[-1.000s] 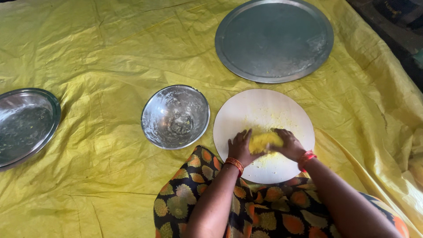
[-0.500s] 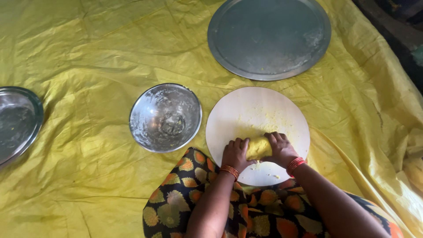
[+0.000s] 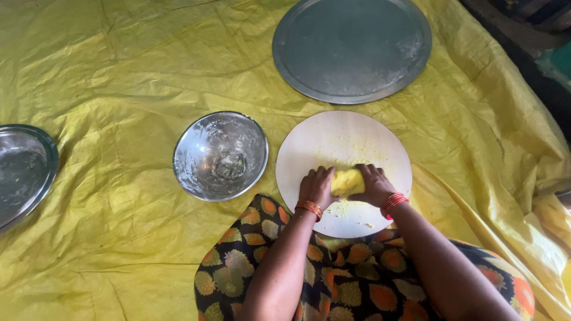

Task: The person kneads a yellow dough on a white circular board using both hands. They repeatedly press, fold, and roll the dough, occasionally transferring it to a metal bowl and back. The process continues until the dough is shaped into a smooth log.

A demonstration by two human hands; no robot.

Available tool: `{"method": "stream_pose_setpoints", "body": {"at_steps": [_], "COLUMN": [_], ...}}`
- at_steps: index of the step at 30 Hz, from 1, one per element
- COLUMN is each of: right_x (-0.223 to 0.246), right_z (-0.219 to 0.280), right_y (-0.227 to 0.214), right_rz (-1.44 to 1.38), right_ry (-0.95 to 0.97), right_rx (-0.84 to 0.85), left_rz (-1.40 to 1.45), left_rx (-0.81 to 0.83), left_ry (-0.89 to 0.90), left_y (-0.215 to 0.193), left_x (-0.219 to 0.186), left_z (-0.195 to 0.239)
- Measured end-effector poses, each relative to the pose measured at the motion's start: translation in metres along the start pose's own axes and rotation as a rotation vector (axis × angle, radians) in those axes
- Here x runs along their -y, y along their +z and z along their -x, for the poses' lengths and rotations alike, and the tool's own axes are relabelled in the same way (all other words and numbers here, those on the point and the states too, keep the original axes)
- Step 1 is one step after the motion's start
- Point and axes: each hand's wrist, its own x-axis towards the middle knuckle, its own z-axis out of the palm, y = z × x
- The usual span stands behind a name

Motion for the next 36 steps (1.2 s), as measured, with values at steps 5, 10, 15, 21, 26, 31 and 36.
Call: {"method": "stream_pose_setpoints", "body": {"at_steps": [5,10,15,21,26,31,36], "right_x": [-0.023,-0.042,-0.049,-0.060,-0.072,-0.041,-0.031], "right_z": [0.000,0.008,0.021,0.033,0.008,-0.014,-0.011], "right_y": [-0.010,-0.002,-0.012,-0.029,-0.020,0.029,0.028], "right_rz": [0.089,0.516,0.351,-0.143,-0.642,-0.067,-0.366], "right_ry": [-0.150,-0.213,-0.196,-0.178,-0.021,-0.248,-0.055], "right_rx": [-0.147,0.362,0.433,0.254,-0.105,-0.069,-0.071], "left_rz": [-0.021,-0.221,-0.282,-0.355,-0.349,-0.385,-0.302], "left_rx": [-0.040,0.331,0.495,0.569,0.554,0.567,0.503], "left_ry": [0.023,0.092,0.060,0.021,0.000,0.048,0.024], "left_y": [-0.010,-0.026,-0.046,-0.059,-0.057,-0.052,-0.060], "left_x": [-0.010,-0.010,-0.019,-0.050,-0.057,-0.059,-0.056], "left_z": [-0.006,0.015,0.029,0.052,0.056,0.052,0.049]}}
